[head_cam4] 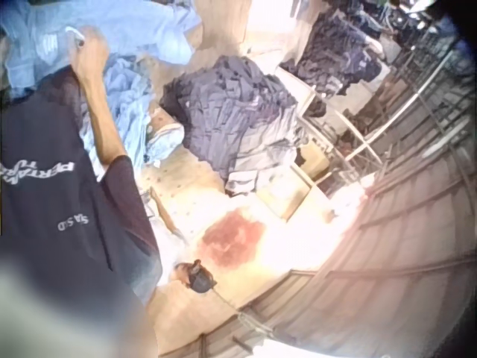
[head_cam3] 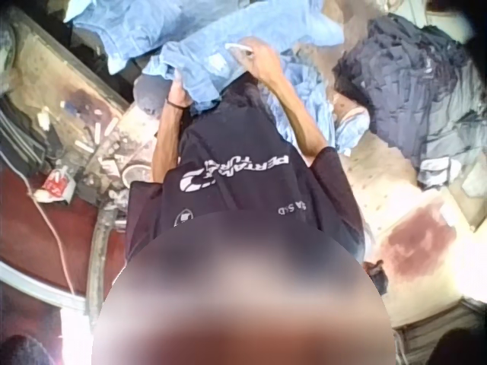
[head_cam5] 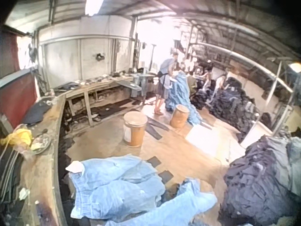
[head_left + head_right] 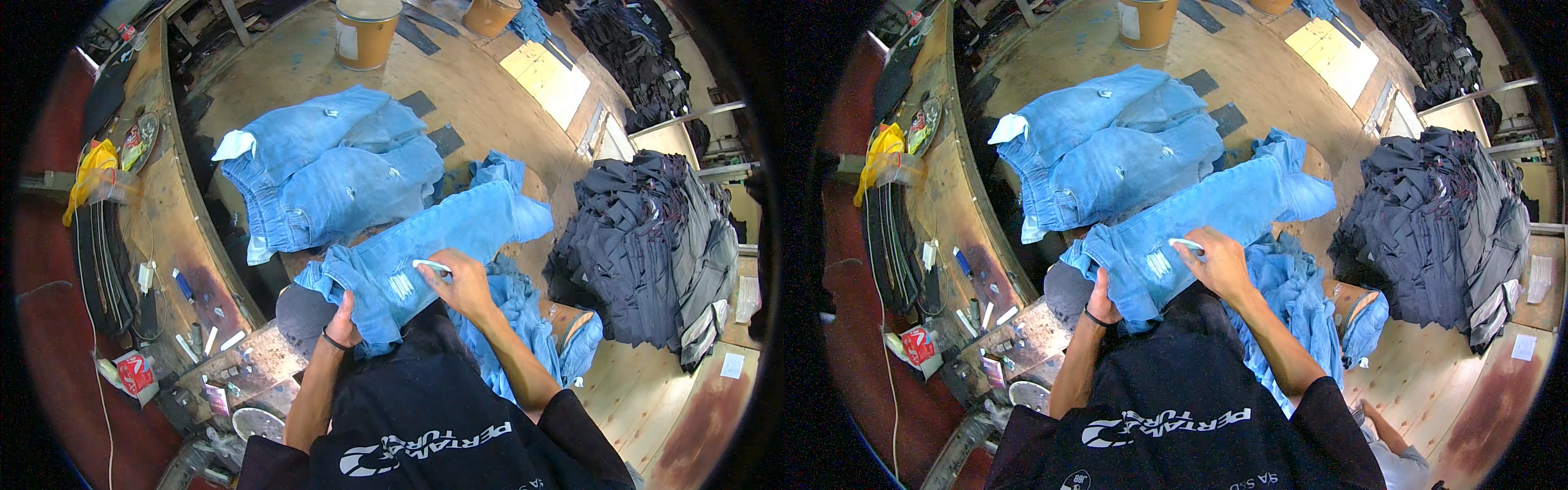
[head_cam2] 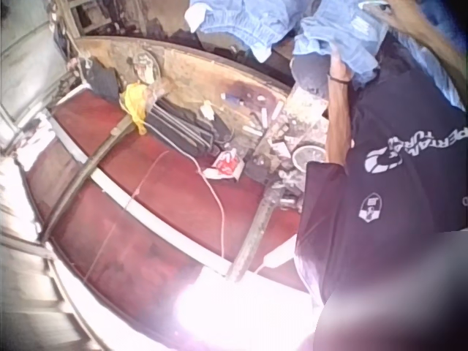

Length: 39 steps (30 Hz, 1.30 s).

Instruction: The person marks several pairs of light blue jeans with a white marker on a wooden workbench. They hold each pair steady with one hand and draw lines on the thigh and crotch areas with the other, then place the marked jeans back on the pile.

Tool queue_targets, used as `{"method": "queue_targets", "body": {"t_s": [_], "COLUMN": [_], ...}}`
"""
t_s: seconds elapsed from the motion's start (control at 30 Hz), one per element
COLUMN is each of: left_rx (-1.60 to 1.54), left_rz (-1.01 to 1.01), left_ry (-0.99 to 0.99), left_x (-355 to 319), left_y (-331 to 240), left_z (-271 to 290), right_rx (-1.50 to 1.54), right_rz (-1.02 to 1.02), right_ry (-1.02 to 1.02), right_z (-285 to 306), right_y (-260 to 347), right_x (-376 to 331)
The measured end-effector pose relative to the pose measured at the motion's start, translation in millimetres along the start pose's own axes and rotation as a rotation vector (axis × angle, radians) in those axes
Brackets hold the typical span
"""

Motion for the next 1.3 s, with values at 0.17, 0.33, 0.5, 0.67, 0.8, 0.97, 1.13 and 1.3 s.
{"method": "queue_targets", "body": {"t_s": [0.17,0.33,0.5,0.67,0.8,0.97,1.13,1.3], "left_rx": [-0.026,0.004,-0.012,0.013,0.077,0.804,1.383,1.729], "left_rz": [0.000,0.035,0.042,0.053,0.023,-0.057,-0.683,-0.668], "left_ry": [0.023,-0.015,-0.039,-0.148,-0.123,-0.698,-0.832,-0.387], "left_x": [-1,-1,-3,-4,-16,-98,-92,10], "left_y": [2,4,2,14,2,-82,-155,-126], "left_z": [0,1,0,12,10,9,-87,-129], "right_rx": [-0.072,0.239,0.264,0.325,0.231,0.273,0.341,0.428], "right_rz": [0.070,-0.107,-0.121,0.110,-0.018,0.064,0.051,0.032], "right_ry": [0.058,0.101,0.390,0.404,0.502,0.524,0.589,0.594], "right_z": [-1,-8,-41,-53,-55,-37,-43,-45], "right_y": [7,-3,-6,1,-16,-10,-4,-5], "right_x": [5,11,19,26,31,46,53,61]}}
Point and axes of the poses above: each hand's wrist, its own x-axis towards the middle knuckle, its own z-axis out of the back of the hand, y = z × x, the point moved 8 cm from there along x, towards the middle knuckle
